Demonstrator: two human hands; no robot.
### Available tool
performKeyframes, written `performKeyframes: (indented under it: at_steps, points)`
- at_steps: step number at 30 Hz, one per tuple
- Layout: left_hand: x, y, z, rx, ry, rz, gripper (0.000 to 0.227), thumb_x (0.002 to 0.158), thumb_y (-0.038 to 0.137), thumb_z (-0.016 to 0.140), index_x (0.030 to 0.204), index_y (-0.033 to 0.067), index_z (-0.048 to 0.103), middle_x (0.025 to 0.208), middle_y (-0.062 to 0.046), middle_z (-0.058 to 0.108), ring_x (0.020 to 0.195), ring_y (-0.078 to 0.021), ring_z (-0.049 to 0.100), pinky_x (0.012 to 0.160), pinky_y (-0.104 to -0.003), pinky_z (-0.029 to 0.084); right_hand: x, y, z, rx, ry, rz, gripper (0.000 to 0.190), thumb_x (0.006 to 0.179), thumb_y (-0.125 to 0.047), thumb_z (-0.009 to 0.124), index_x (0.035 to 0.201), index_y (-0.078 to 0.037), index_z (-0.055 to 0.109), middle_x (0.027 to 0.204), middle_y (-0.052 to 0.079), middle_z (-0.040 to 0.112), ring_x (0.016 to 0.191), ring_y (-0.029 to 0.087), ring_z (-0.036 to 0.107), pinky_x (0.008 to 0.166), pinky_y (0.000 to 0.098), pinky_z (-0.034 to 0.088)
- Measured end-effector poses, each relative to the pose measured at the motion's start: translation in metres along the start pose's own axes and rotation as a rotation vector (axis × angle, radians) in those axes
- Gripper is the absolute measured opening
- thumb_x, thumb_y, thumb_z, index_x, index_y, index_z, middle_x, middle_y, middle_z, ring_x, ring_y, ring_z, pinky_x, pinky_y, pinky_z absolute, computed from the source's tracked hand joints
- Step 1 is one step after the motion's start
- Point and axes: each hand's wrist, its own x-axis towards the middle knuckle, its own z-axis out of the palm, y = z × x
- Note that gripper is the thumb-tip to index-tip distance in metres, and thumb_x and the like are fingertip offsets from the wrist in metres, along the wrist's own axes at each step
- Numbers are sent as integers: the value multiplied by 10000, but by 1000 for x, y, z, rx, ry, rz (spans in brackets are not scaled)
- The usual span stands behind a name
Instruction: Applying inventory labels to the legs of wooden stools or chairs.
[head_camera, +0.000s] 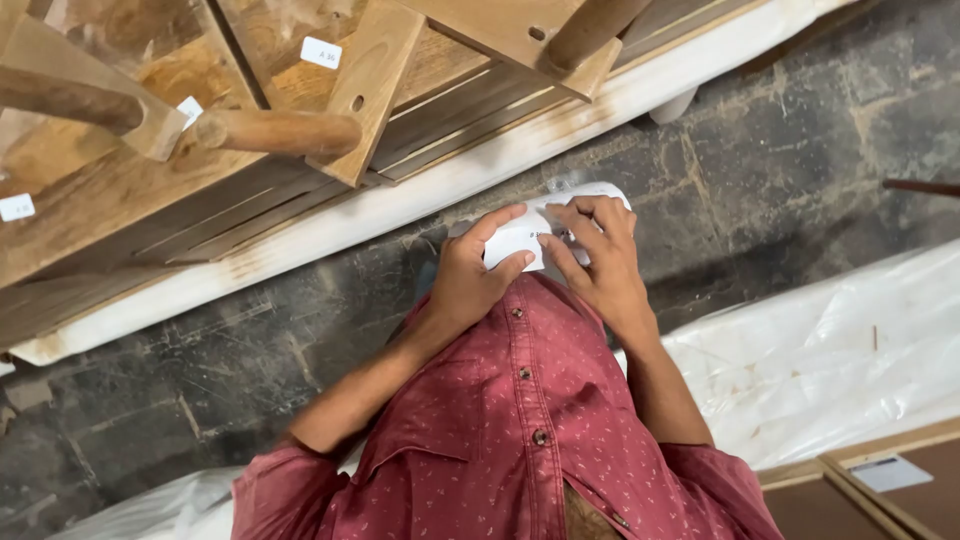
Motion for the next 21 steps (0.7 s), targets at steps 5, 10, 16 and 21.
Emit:
performKeyframes:
  at_steps: [5,10,16,21]
  points:
    - [-2,2,5,-30,60,-6,503,889,105,776,1367,47,631,1006,-104,801,881,-100,744,776,-264,602,4,14,4,-34,-22,-73,207,899,-138,804,1096,-91,762,1039,49,609,1035,242,544,957,381,380]
    - [-1,1,10,-20,82,-7,510,892,111,773,1373,51,617,1000,-110,800,870,-103,750,769,-263,604,6,14,1,-64,-23,-96,157,890,-124,797,1033,-77,753,1017,52,622,1004,244,549,924,389,364]
    - [3,2,5,129,122,-16,530,879,98,756,1389,96,614,926,-157,782,726,-193,742,701,-325,586,7,56,5,533,-151,119,75,920,-140,731,980,-101,708,1025,46,629,1003,208,580,933,383,427]
    - [17,28,-8,282,56,123,877,819,3,662,1611,146,314,816,-223,668,665,-347,682,694,-427,551,60,134,35,2097,-80,513,162,1016,-233,663,1068,-88,614,1043,59,628,1032,217,594,1027,458,457]
